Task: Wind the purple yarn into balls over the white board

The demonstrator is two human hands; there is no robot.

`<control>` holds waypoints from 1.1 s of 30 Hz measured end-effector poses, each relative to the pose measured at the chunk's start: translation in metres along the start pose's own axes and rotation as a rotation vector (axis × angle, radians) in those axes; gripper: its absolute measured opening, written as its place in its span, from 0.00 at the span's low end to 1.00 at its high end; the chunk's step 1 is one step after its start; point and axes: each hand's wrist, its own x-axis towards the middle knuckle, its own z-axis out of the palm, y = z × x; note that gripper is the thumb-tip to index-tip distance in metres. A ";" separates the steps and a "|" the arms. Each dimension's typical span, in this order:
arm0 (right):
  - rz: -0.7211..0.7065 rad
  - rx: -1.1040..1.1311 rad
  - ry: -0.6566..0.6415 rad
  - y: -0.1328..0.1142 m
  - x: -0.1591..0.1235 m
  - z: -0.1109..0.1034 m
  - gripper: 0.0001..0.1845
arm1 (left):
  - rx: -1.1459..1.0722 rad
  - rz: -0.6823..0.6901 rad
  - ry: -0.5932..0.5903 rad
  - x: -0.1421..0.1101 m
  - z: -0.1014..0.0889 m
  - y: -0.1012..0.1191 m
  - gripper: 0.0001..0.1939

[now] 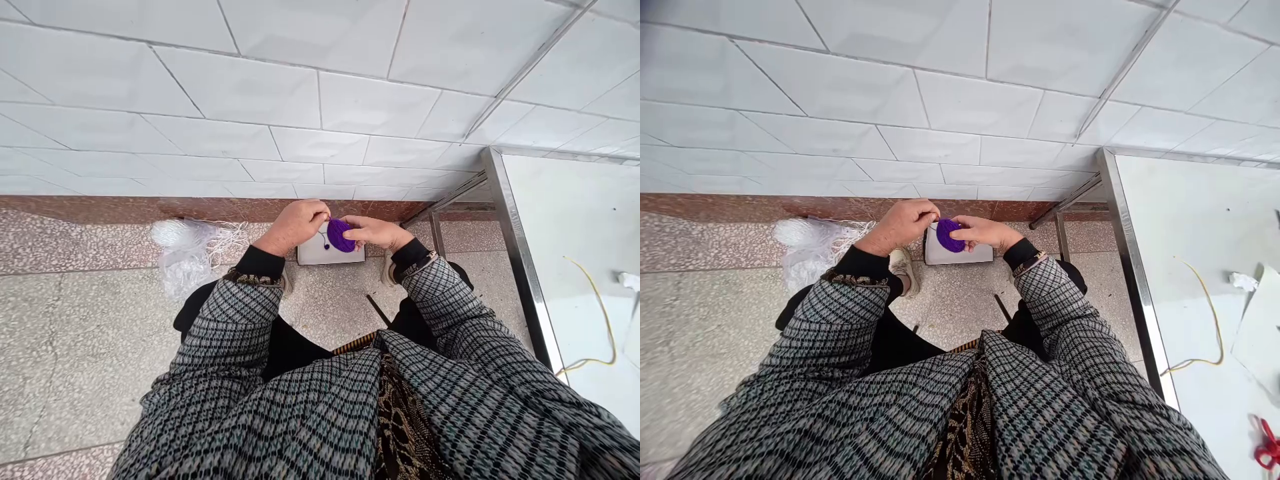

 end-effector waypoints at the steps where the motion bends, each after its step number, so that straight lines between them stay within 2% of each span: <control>1: -0.047 0.057 -0.027 0.001 -0.002 -0.001 0.26 | -0.016 -0.022 0.007 0.001 0.002 0.000 0.14; 4: -0.142 0.201 -0.027 0.003 -0.006 -0.003 0.35 | -0.067 -0.062 0.005 0.005 0.010 0.001 0.15; 9: -0.192 0.309 0.047 -0.004 -0.010 -0.004 0.38 | -0.122 -0.073 -0.046 0.008 0.026 0.007 0.16; 13: -0.214 0.364 0.258 -0.011 -0.010 -0.009 0.33 | -0.061 -0.058 -0.089 0.010 0.035 0.011 0.15; 16: -0.174 0.356 0.450 -0.014 -0.007 -0.011 0.24 | -0.002 0.015 -0.172 0.010 0.040 0.016 0.14; 19: -0.086 0.213 0.625 -0.012 -0.001 -0.009 0.17 | 0.027 0.120 -0.242 0.010 0.041 0.021 0.13; 21: 0.000 0.028 0.704 -0.011 0.002 -0.007 0.19 | 0.028 0.155 -0.243 0.011 0.038 0.022 0.12; 23: 0.099 -0.152 0.693 -0.012 0.001 -0.003 0.22 | 0.017 0.146 -0.207 0.012 0.032 0.021 0.12; 25: 0.172 -0.226 0.572 -0.015 -0.002 0.001 0.21 | -0.001 0.105 -0.146 0.013 0.025 0.019 0.12; 28: 0.175 -0.120 0.386 -0.018 -0.006 0.004 0.15 | -0.069 0.030 -0.025 0.015 0.019 0.017 0.10; 30: 0.140 -0.019 0.346 -0.017 -0.007 0.005 0.14 | -0.137 -0.003 0.046 0.015 0.019 0.017 0.10; 33: 0.088 0.073 0.332 -0.013 -0.005 0.002 0.15 | -0.197 -0.024 0.090 0.015 0.020 0.019 0.09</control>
